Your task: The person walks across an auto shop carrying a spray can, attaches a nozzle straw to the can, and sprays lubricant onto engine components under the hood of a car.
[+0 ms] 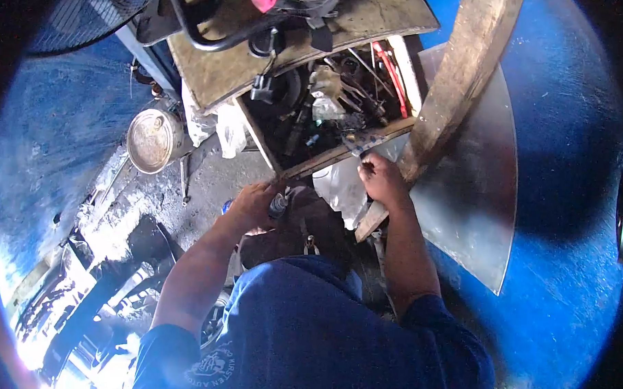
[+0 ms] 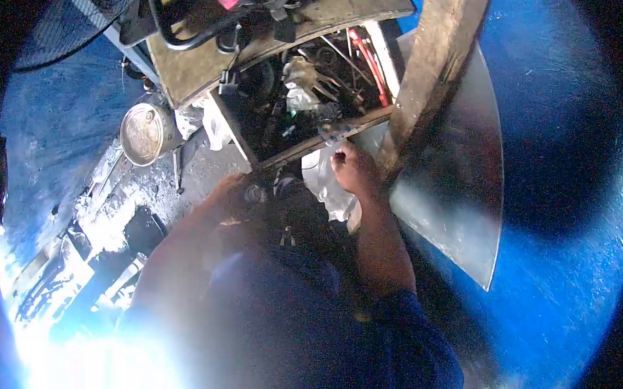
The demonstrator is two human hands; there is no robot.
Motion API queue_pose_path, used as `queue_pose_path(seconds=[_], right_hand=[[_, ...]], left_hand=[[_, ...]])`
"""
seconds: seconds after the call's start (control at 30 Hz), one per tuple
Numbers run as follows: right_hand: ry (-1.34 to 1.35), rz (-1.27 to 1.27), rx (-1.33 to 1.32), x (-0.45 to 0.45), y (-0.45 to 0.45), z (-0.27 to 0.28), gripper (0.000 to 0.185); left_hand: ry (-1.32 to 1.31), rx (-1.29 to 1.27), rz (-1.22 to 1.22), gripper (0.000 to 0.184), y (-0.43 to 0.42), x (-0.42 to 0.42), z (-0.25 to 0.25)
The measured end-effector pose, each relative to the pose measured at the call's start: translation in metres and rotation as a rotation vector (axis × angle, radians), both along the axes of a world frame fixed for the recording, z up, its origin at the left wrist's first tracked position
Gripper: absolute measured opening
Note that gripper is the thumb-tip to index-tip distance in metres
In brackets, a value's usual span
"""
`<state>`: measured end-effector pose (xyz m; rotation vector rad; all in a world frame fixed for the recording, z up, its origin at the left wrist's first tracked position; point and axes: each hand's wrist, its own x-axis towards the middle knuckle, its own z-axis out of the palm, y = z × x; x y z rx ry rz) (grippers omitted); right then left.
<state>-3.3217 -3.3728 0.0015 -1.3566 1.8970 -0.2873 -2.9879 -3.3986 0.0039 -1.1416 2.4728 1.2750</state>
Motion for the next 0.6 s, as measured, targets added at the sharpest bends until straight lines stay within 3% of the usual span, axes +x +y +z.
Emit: queue_pose_path(seconds=[0.07,0.17,0.27,0.47,0.53,0.6], right_hand=[[0.032,0.093,-0.100,0.036,-0.024,0.029,0.019],[0.144,0.323,-0.257,0.089,-0.060,0.024,0.026],[0.282,0.525,0.016,0.110,-0.081,-0.024,0.018],[0.196,0.478,0.016,0.090,-0.063,0.015,0.025],[-0.002,0.333,-0.024,0.068,-0.022,0.063,0.027],[-0.288,0.082,0.012,0.040,0.025,0.040,0.024]], left_hand=[[-0.044,0.048,0.053,0.091,0.008,0.008,0.008],[0.024,0.063,0.174,0.093,0.017,0.018,0.019],[-0.006,0.038,0.271,0.095,0.026,0.028,0.031],[0.002,0.070,0.445,0.095,0.049,0.063,0.046],[-0.022,0.127,0.523,0.093,0.055,0.080,0.052],[-0.038,0.131,0.594,0.092,0.065,0.099,0.045]])
